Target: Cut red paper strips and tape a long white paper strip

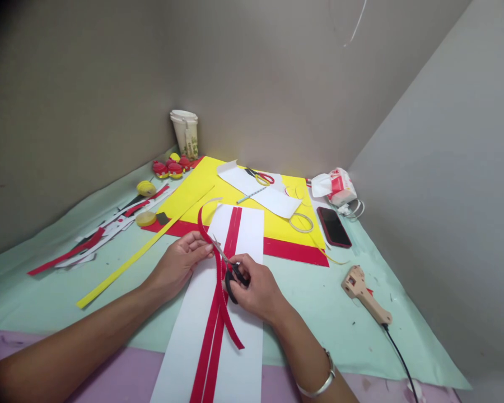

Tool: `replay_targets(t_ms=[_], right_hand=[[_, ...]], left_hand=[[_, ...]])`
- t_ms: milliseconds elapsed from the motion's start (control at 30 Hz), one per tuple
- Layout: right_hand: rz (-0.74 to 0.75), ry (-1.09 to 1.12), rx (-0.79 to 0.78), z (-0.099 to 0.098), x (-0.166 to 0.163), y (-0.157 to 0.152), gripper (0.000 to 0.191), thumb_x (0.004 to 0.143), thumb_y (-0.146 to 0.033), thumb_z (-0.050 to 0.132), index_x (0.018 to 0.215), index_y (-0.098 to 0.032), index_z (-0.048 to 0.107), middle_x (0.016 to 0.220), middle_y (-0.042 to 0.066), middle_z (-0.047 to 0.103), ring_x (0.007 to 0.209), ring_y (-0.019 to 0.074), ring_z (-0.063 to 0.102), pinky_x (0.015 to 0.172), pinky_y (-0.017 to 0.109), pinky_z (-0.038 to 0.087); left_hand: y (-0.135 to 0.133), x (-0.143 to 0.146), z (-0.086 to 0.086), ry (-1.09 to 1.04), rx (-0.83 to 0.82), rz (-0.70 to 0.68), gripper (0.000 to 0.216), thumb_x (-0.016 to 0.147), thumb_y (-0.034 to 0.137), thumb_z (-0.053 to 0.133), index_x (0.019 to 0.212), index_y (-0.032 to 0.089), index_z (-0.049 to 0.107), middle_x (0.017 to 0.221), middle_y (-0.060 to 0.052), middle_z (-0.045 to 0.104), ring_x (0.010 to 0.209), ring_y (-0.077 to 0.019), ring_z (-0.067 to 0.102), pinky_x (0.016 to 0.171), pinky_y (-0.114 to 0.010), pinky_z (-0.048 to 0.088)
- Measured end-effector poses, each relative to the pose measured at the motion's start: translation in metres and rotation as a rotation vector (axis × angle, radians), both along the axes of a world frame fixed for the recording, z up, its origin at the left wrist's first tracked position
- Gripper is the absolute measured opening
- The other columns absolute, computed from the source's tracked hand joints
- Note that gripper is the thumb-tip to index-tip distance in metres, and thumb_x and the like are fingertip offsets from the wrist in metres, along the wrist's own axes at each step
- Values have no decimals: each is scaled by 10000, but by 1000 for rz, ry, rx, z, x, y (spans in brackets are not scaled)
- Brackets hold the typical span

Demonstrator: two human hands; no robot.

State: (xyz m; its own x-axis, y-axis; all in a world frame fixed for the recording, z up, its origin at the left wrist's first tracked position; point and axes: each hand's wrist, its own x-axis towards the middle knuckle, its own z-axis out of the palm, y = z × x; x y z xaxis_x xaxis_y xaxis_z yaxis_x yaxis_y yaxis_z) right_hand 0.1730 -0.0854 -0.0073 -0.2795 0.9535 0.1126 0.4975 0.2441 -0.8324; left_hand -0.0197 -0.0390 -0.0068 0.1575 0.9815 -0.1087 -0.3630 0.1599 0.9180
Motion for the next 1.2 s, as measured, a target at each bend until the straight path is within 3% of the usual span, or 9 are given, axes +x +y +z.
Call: replay_targets(t_ms=[933,1200], right_hand=[[-38,-94,62,2,-3,-2,346,737,-128,550,1066,-236,561,615,-83,491,547,109,463,540,220,337],[-19,-10,30,-2,-2,-2,294,826,-307,614,1104,-243,545,658,-64,480,583,122,445,563,238,363]], left_hand=[[-3,1,4,-13,-32,4,304,681,252,805,864,177,574,759,34,656,698,-92,604,719,-220,463],[-6,1,9,-56,-62,-43,346,652,212,822,899,183,582,797,21,660,740,-126,633,734,-256,483]])
